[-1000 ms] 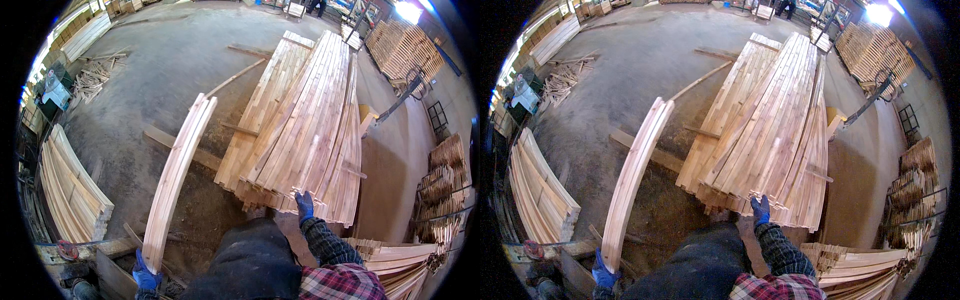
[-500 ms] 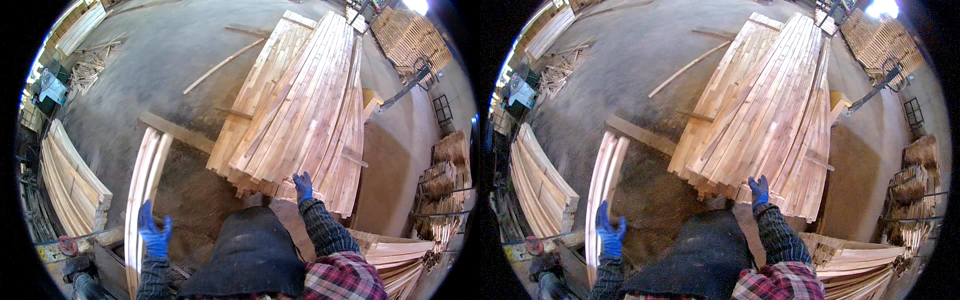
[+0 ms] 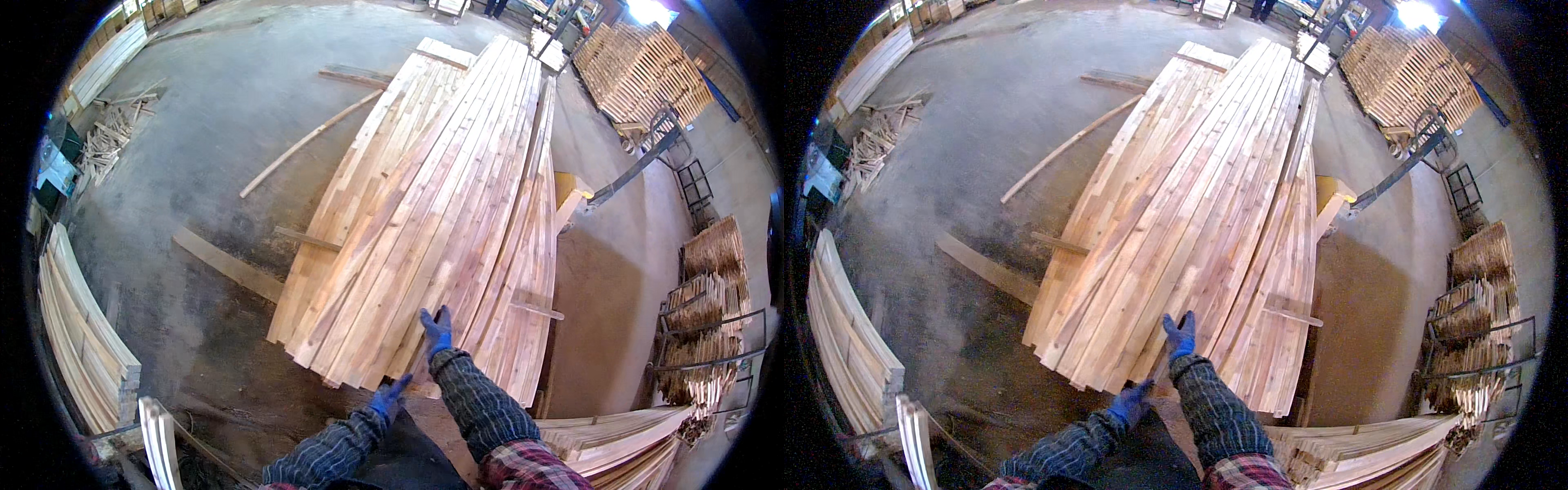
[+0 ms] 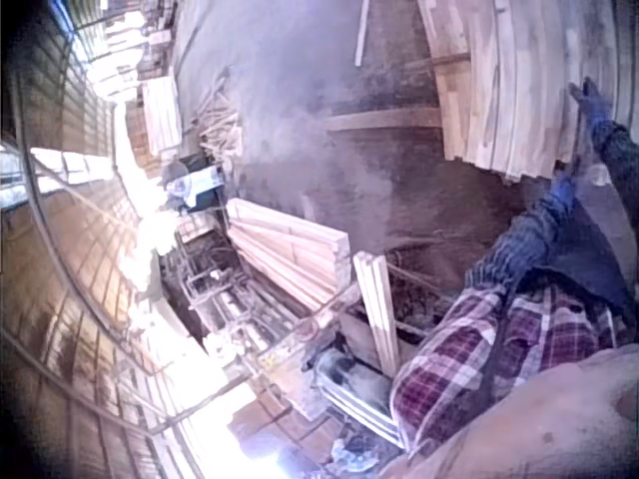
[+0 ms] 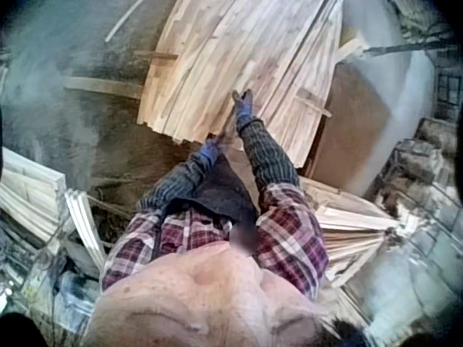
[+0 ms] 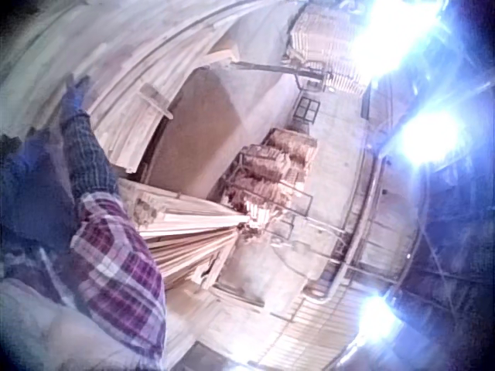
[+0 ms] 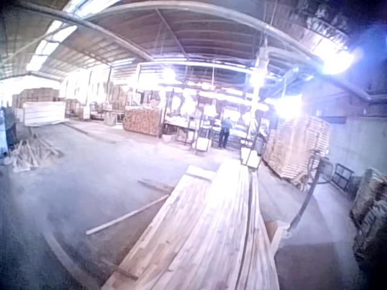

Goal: The person picks up thin wood planks from a large stack and feeds them individually into a roller machine.

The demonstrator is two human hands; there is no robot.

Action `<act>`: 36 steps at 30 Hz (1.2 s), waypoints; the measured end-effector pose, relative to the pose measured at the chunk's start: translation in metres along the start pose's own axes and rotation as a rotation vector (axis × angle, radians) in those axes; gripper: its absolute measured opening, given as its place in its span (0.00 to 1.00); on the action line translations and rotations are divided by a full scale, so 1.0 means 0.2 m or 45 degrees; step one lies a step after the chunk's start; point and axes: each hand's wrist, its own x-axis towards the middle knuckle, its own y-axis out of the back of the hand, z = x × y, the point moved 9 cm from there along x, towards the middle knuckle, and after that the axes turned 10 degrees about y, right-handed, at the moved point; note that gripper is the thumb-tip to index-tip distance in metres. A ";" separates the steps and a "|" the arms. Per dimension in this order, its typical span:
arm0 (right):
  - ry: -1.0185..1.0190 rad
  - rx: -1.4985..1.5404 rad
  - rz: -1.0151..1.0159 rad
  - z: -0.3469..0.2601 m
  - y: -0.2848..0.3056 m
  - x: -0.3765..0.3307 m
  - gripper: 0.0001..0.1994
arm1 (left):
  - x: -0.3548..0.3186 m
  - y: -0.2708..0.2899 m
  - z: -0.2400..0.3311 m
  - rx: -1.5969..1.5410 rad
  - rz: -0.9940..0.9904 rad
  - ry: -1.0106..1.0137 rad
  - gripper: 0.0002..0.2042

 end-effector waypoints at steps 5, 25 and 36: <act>0.034 0.040 -0.064 0.06 -0.09 -0.04 0.43 | 0.06 0.06 0.25 0.392 0.373 0.298 0.34; -0.466 1.045 -0.216 -0.25 0.07 -0.20 0.18 | 0.01 0.33 0.81 0.117 0.965 0.061 0.36; -0.586 0.601 -1.379 -0.77 -0.15 -1.20 0.19 | 0.26 0.37 1.20 -0.372 -0.465 0.447 0.34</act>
